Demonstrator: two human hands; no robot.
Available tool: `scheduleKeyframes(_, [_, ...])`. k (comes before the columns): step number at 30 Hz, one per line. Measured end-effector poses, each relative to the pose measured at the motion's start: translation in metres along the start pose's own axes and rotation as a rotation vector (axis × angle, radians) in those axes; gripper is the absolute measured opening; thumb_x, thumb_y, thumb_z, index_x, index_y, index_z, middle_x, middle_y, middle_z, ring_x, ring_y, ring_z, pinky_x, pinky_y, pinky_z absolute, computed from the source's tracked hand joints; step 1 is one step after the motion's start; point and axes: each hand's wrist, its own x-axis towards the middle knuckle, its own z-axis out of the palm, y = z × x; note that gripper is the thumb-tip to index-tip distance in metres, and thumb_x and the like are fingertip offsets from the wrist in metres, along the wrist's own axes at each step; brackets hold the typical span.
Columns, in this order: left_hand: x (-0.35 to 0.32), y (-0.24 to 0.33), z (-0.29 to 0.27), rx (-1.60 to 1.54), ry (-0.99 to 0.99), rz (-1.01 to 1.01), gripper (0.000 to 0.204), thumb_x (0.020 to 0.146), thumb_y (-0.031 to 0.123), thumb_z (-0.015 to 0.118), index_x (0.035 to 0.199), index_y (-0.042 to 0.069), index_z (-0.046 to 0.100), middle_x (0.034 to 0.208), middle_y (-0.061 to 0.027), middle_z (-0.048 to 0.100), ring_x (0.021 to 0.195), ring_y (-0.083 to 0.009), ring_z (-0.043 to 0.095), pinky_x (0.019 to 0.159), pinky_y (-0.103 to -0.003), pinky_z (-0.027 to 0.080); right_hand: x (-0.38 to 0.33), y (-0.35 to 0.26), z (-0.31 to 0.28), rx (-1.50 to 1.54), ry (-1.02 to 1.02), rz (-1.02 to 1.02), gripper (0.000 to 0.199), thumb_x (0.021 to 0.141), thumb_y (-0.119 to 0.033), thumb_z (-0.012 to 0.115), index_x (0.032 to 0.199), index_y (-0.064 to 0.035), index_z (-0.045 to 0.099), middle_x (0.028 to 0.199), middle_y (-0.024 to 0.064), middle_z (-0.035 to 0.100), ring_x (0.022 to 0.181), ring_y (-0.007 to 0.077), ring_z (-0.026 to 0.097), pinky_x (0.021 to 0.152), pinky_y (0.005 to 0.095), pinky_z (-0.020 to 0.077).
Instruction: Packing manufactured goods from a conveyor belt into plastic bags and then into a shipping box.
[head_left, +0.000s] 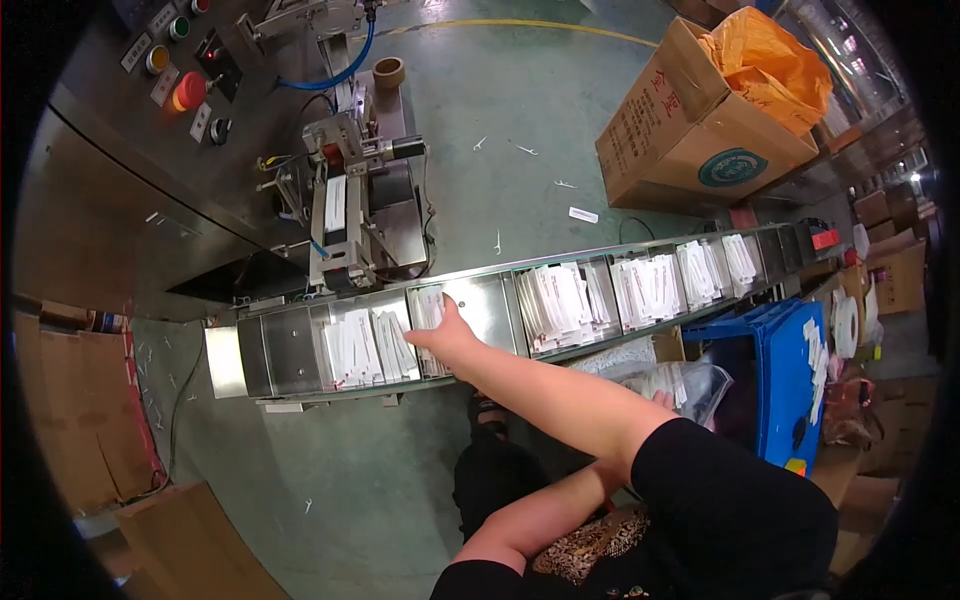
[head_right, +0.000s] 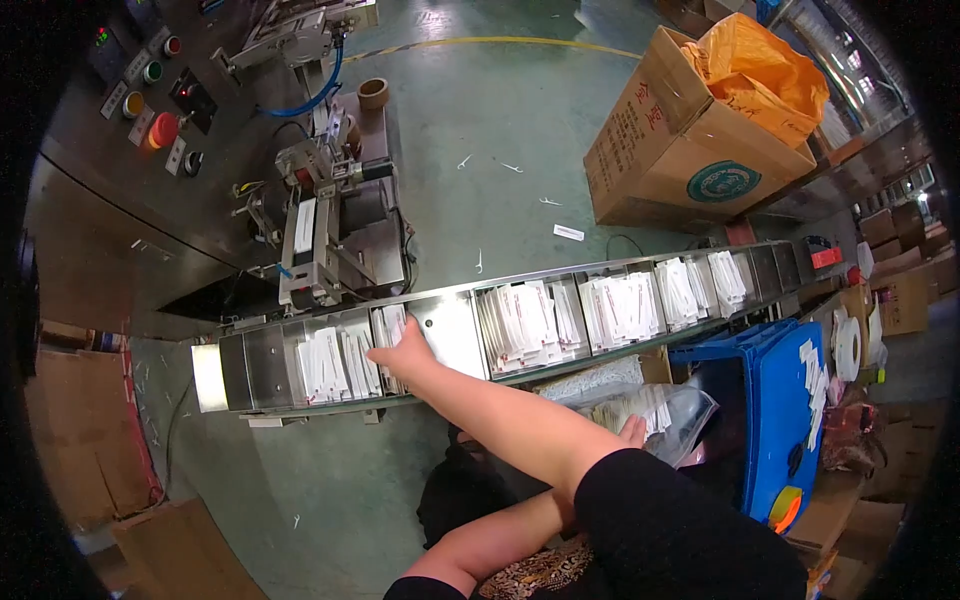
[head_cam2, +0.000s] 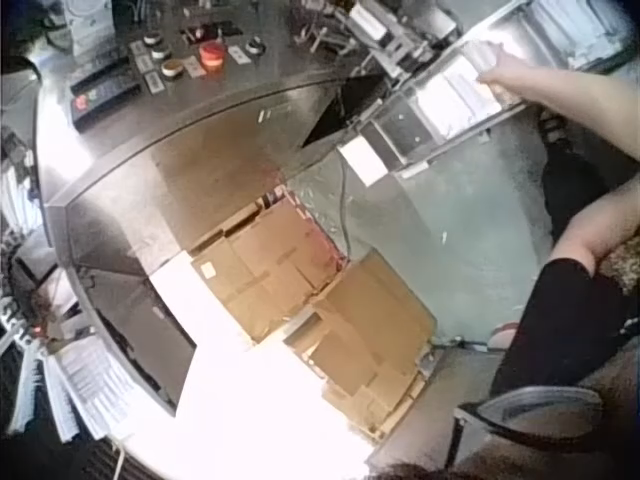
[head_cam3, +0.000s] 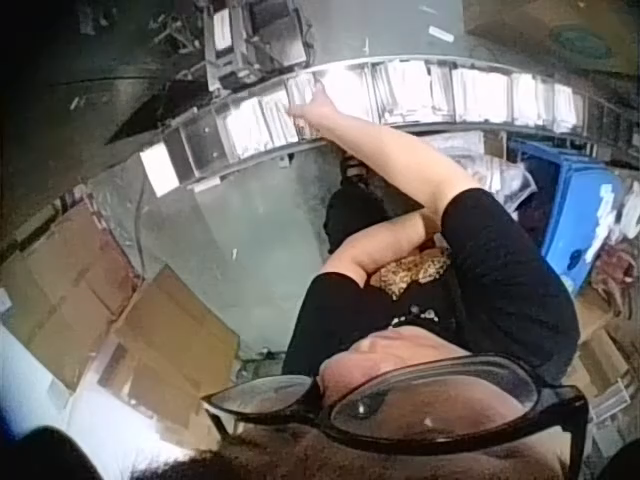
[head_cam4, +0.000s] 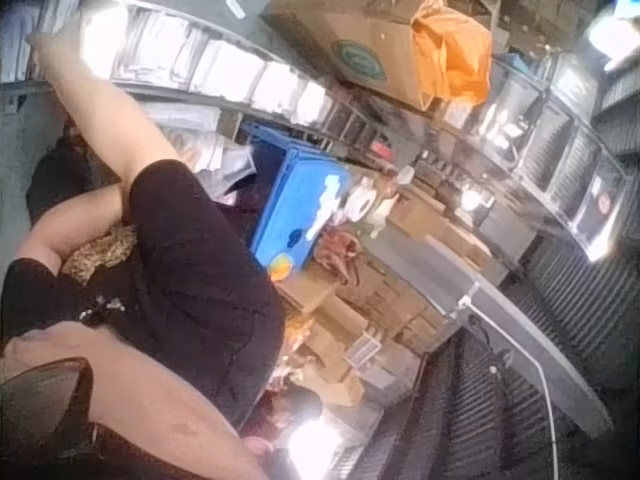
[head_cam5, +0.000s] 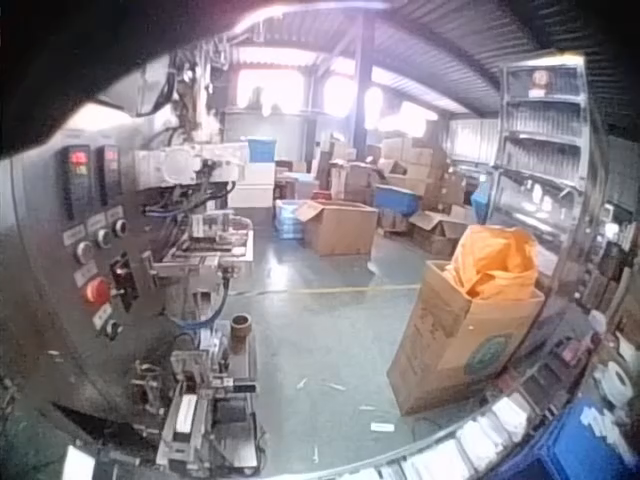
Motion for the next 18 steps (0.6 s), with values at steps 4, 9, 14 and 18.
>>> scheduleKeyframes(4, [0.009,-0.006,-0.001,-0.236,-0.018,-0.166,0.051,0.093,0.031,0.034,0.135,0.003,0.025,0.135,-0.0157,0.029,0.123,-0.0251,0.029,0.099,-0.037,0.021,-0.033,-0.025,-0.049,0.223,-0.116,0.009,0.061,0.071,0.001,0.061,0.126,-0.0023,0.033,0.111,0.0107,0.052,0.101,0.0219,0.053,0.088,0.0347,0.0429])
scheduleKeyframes(9, [0.017,0.028,-0.049,-0.213,-0.265,-0.501,0.040,0.085,0.013,0.042,0.124,0.006,0.041,0.110,-0.0196,0.056,0.094,-0.0398,0.056,0.079,-0.045,0.046,-0.112,-0.053,-0.208,0.127,-0.142,-0.009,0.048,0.071,-0.005,0.064,0.116,-0.0005,0.049,0.102,0.0091,0.060,0.092,0.0192,0.060,0.081,0.0347,0.0481])
scheduleKeyframes(14, [0.022,0.013,-0.026,-0.042,-0.118,-0.423,0.068,0.074,0.005,0.044,0.138,0.003,0.020,0.143,-0.0204,0.021,0.083,-0.0435,0.058,0.073,-0.049,0.046,-0.222,-0.033,-0.343,0.082,-0.001,0.155,0.060,0.067,-0.007,0.067,0.122,-0.0026,0.044,0.108,0.0091,0.057,0.099,0.0197,0.056,0.084,0.0360,0.0463])
scheduleKeyframes(18, [0.020,0.009,-0.025,0.021,0.007,-0.356,0.076,0.068,0.003,0.050,0.137,-0.002,0.018,0.146,-0.0168,0.012,0.085,-0.0411,0.058,0.070,-0.045,0.048,-0.224,0.062,-0.391,-0.003,0.201,0.262,0.059,0.066,-0.004,0.066,0.121,-0.0043,0.043,0.105,0.0080,0.057,0.096,0.0193,0.055,0.085,0.0345,0.0453])
